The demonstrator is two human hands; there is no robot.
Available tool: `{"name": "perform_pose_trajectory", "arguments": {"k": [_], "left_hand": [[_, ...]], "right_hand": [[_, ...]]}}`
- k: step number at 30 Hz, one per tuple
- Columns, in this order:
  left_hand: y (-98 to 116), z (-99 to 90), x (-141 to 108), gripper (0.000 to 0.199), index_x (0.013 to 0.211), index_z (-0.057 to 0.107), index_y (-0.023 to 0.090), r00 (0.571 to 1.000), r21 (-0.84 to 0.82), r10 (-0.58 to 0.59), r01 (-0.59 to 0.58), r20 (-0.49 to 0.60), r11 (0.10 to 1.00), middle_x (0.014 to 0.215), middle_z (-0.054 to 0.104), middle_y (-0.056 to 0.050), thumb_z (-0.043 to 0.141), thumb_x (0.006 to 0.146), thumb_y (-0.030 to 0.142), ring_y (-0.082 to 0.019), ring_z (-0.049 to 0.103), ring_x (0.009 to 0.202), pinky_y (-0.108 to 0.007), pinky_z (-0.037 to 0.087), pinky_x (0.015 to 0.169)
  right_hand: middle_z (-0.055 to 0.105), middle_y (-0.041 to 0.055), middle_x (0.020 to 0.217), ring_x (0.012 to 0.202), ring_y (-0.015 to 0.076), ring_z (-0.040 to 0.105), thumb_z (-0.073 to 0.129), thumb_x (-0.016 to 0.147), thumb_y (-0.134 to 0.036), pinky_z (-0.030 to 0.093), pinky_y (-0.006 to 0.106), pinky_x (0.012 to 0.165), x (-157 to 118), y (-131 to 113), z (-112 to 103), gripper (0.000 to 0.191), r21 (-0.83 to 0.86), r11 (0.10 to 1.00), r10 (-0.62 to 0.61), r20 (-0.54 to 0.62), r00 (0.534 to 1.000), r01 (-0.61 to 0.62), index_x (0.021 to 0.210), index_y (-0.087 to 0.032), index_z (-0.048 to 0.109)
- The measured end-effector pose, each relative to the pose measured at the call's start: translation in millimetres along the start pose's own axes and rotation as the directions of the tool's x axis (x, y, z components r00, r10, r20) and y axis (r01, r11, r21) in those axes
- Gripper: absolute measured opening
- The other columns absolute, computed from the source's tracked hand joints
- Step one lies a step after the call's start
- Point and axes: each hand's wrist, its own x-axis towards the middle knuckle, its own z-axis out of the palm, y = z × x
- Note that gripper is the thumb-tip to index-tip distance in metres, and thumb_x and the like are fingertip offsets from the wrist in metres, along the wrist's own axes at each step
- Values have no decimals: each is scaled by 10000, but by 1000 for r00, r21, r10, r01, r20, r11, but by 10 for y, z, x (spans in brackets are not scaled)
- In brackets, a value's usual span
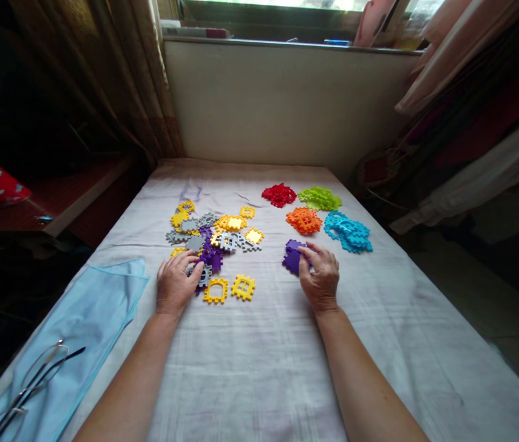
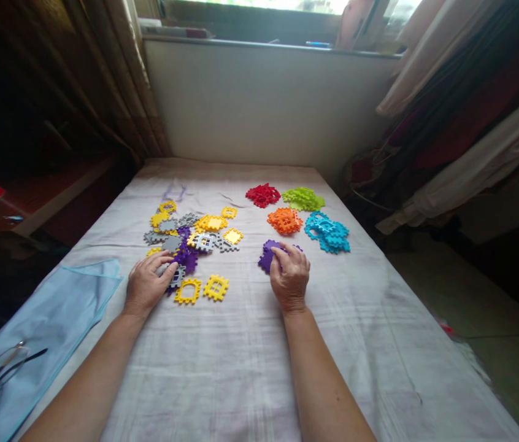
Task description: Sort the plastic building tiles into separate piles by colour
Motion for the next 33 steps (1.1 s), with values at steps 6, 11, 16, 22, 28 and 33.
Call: {"name": "perform_pose_trajectory", "arguments": {"k": [6,11,16,22,28,33], "left_hand": [[124,-26,-17,232,1000,710,248,978,-118,200,-205,-55,972,1180,734,-64,552,920,398,-259,615,1219,-494,375,1117],[360,18,-102,235,1078,713,281,905,-215,424,-409,27,887,1187,732,-41,544,948,378,-232,614,1222,-503,367,1138],[455,35,-145,248,1121,707,293,879,-250,466,-431,101,867,1143,745,-39,531,954,347,-229,625,1202,-528,359,1146],[450,46,-157,242,1097,705,284,882,-266,459,-420,106,868,1111,754,-34,521,956,353,-226,632,1191,-514,364,1144],[253,1,-121,368,1235,634,255,917,-156,391,-377,74,913,1238,707,-65,568,917,427,-249,601,1239,-490,348,1157],[-30,-75,-44,441,1219,644,257,933,-54,338,-334,125,941,1321,662,-88,585,879,531,-304,518,1331,-555,284,1174]], "right_hand": [[746,85,971,932,222,667,503,921,-259,504,388,891,-89,-304,51,263,153,982,-123,88,989,109,1013,-223,747],[750,52,859,718,163,672,502,947,-315,541,315,773,-165,-507,88,327,322,942,-168,196,966,99,1192,-192,680],[759,40,837,659,140,667,530,944,-325,543,261,699,-201,-586,74,285,384,917,-235,300,924,109,1139,-197,695],[757,33,799,590,129,638,555,921,-307,536,245,637,-228,-684,81,192,453,890,-209,306,929,51,904,-226,728],[752,60,812,645,169,662,534,887,-439,543,281,654,-35,-249,-13,314,385,892,195,148,970,-238,935,-194,726],[754,101,825,708,225,682,478,826,-535,534,333,710,70,346,-98,460,210,844,506,-9,862,-494,940,-164,726]]}}
